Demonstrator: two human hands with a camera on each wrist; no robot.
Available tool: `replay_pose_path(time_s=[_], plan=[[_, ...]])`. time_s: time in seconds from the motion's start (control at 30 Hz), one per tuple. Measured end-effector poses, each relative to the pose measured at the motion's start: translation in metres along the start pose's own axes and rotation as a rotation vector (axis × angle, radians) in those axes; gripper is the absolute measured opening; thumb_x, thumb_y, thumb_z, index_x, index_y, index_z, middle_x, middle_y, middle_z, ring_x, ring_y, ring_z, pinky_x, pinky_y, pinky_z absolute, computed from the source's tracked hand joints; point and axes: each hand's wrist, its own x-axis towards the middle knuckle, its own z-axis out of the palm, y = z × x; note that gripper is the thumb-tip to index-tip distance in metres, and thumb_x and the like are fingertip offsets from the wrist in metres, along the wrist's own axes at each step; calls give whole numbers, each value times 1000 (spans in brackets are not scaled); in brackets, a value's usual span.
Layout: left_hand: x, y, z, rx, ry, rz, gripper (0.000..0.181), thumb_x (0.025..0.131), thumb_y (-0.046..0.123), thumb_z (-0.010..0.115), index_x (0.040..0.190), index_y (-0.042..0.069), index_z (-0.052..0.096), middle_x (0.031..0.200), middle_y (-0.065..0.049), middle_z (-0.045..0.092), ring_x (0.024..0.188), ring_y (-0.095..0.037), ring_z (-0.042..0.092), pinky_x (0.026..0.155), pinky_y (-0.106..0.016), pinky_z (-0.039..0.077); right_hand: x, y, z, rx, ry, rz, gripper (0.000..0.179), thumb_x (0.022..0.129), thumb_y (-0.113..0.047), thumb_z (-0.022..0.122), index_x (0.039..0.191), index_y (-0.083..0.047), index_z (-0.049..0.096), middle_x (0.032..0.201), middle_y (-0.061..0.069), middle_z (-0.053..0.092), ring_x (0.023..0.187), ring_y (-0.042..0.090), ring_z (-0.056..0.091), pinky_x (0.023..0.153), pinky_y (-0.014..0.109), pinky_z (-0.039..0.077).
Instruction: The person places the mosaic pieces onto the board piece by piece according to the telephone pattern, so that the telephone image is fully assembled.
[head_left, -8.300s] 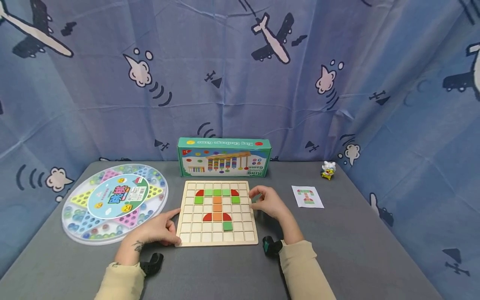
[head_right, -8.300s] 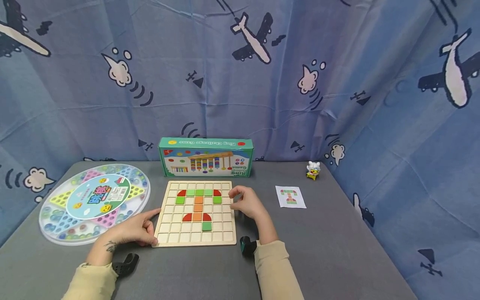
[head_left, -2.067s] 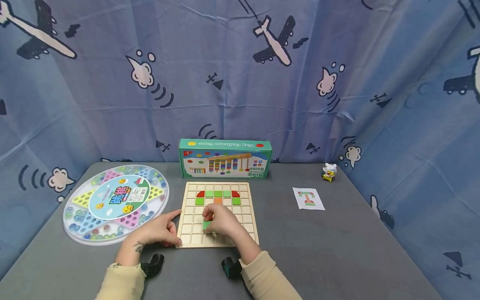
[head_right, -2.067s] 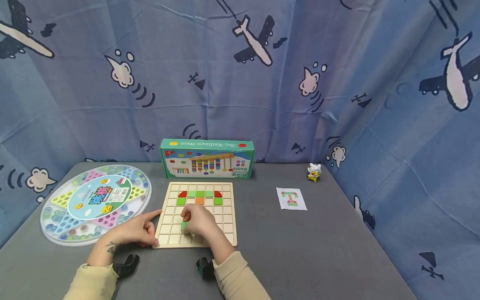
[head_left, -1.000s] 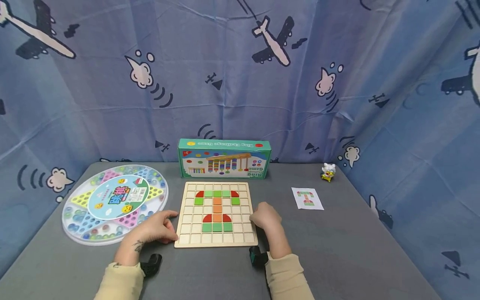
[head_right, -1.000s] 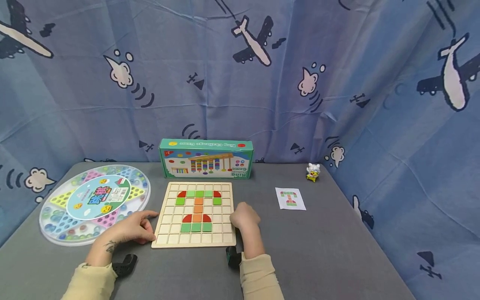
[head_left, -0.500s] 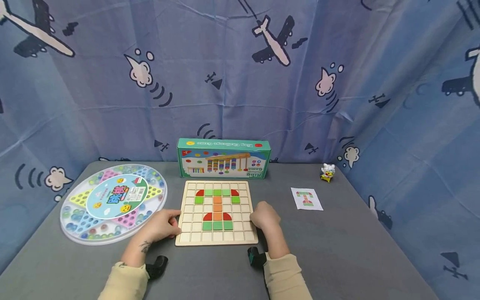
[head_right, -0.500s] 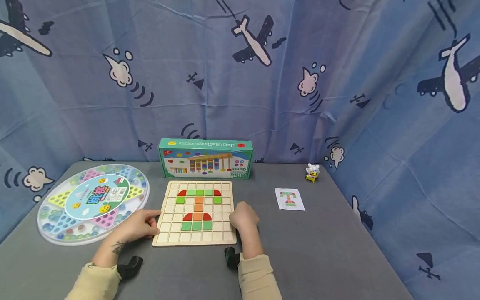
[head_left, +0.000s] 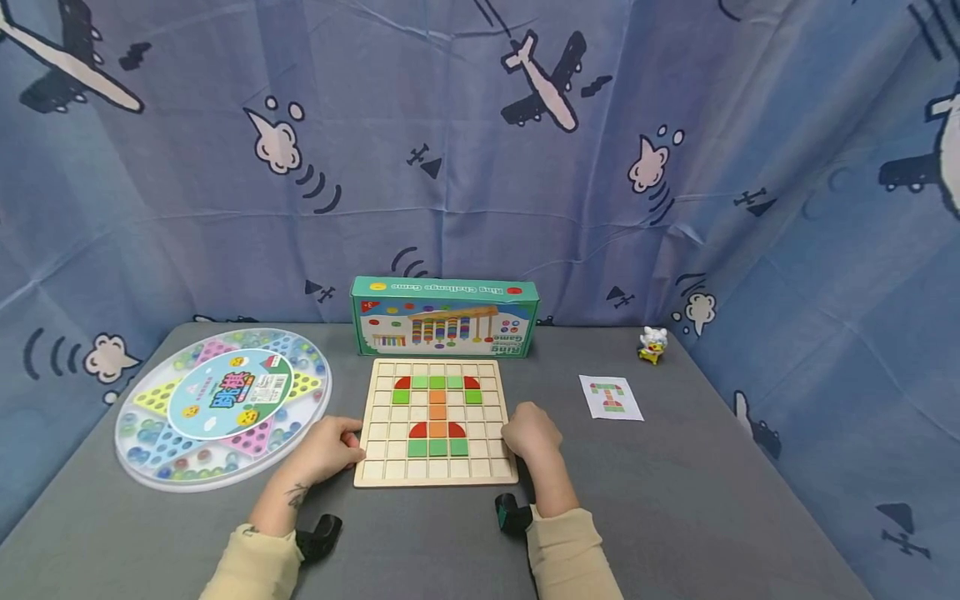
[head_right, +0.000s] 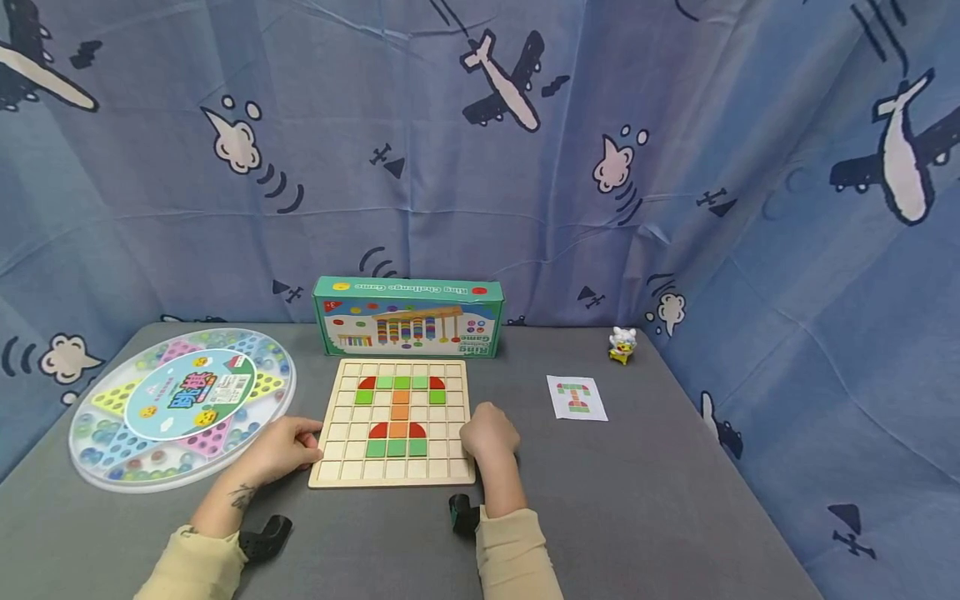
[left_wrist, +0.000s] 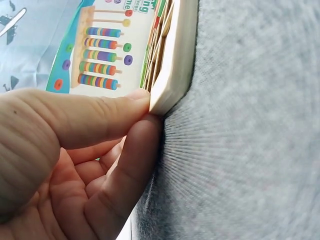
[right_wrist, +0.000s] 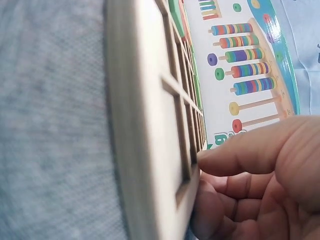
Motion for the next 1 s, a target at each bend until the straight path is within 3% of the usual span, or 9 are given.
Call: replay_pose_path(time_s=[0.4, 0.77, 1.0], plan=[[1, 0, 2, -3, -18, 15, 46, 77, 1, 60, 120, -13, 54, 64, -4, 54, 52, -12, 46, 49, -25, 36, 2, 2, 1, -12, -9, 18, 20, 82, -7, 52, 62, -8, 53, 58, 5, 41, 55, 21, 47, 48, 32, 34], [1, -4, 3, -29, -21, -18, 49, 76, 0, 58, 122, -13, 51, 65, -6, 54, 52, -14, 49, 49, -26, 39, 3, 1, 3, 11, -24, -2, 35, 79, -5, 51, 49, -14, 36, 48, 0, 31, 45, 15, 32, 44, 28, 28], [2, -5, 4, -34, -21, -23, 50, 75, 0, 58, 122, -13, 52, 66, -6, 54, 52, -14, 50, 49, -27, 40, 2, 1, 3, 21, -13, -9, 36, 80, -5, 50, 49, -15, 34, 48, -2, 28, 44, 13, 28, 44, 27, 25]])
